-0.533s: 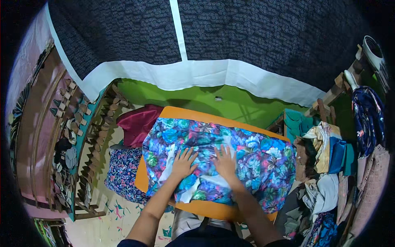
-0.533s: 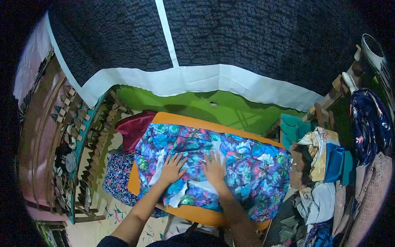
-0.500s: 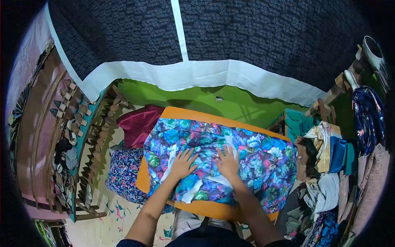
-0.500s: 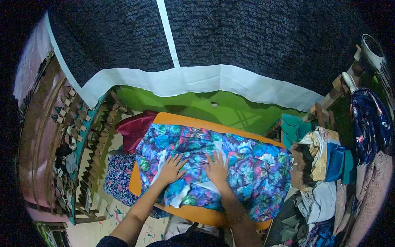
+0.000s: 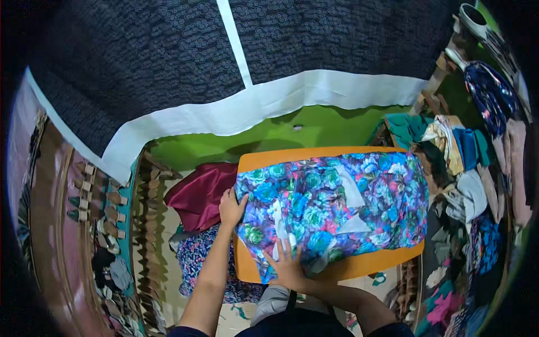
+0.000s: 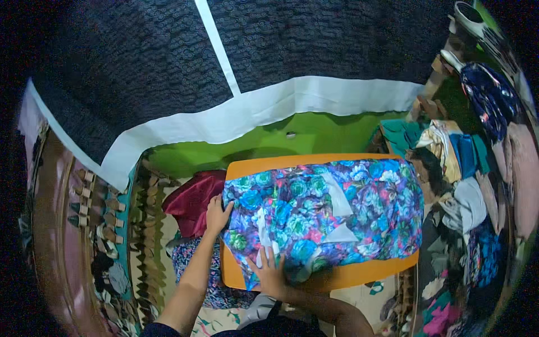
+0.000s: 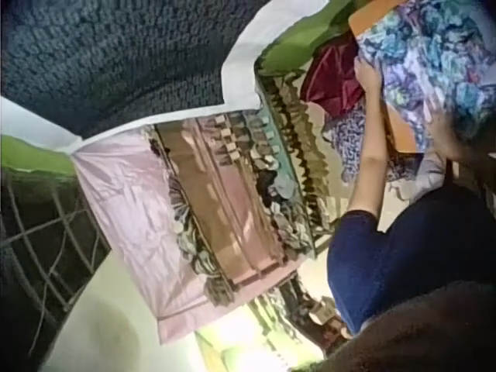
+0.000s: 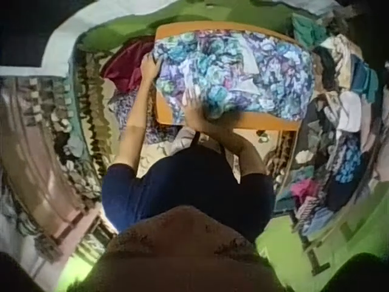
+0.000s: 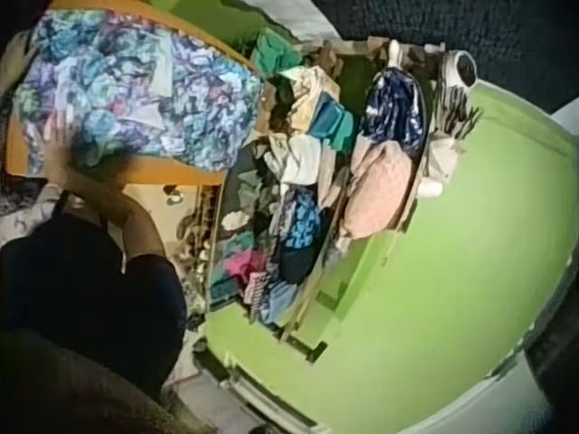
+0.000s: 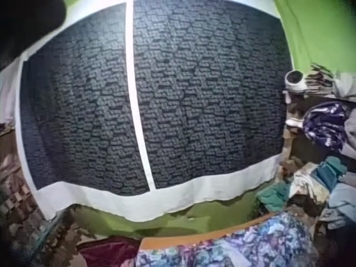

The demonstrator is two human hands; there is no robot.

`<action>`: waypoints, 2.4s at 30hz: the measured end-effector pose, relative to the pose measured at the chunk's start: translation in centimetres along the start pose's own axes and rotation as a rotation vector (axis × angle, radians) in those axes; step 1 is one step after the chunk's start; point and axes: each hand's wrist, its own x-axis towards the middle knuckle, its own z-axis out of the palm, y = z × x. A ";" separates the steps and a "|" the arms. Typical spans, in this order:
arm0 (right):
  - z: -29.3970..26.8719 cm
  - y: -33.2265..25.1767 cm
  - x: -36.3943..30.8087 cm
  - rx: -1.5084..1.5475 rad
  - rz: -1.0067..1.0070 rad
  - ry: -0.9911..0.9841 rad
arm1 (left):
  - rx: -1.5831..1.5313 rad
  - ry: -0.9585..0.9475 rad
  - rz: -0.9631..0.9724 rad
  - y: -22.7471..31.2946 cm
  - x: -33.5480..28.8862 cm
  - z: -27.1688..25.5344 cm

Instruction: Folding large pieces of floral patterned fabric and placing them on a storage shelf.

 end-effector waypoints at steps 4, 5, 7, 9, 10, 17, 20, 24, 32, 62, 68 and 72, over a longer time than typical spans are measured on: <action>0.2 -0.8 -0.1 -0.151 0.214 0.142 | -0.048 -0.030 0.038 0.4 1.1 0.5; 1.1 0.0 0.1 -0.338 0.206 0.161 | 0.009 -0.016 0.049 0.5 1.1 0.8; 2.6 0.6 0.6 -0.314 0.248 0.132 | 0.026 0.078 0.125 1.6 1.1 0.9; 3.5 0.6 0.9 -0.299 0.308 0.042 | 0.119 0.024 0.141 1.7 1.1 2.3; 4.3 0.8 1.2 -0.305 0.317 0.047 | 0.224 -0.028 0.148 1.7 1.1 2.9; 0.5 1.3 1.4 0.245 0.173 -0.005 | -0.368 -0.495 0.013 -2.5 4.5 1.4; -4.3 4.7 -0.6 0.838 0.265 -0.183 | -0.889 -0.883 -0.204 4.7 5.9 -2.5; -8.6 7.6 -3.3 1.215 0.563 0.061 | -1.053 -0.788 -0.059 10.2 7.7 -6.4; -11.2 20.0 -12.4 1.784 0.830 0.597 | -1.149 -0.743 0.108 32.4 8.0 -0.5; -10.9 32.7 -18.2 -0.203 0.905 0.473 | 0.281 0.068 0.424 33.9 1.0 16.1; -11.3 22.3 -12.3 0.104 0.492 0.256 | -0.383 -0.014 -0.001 31.6 2.9 17.0; -6.7 21.2 -10.7 -0.062 0.561 -0.008 | -0.524 -0.154 0.062 31.4 4.0 16.7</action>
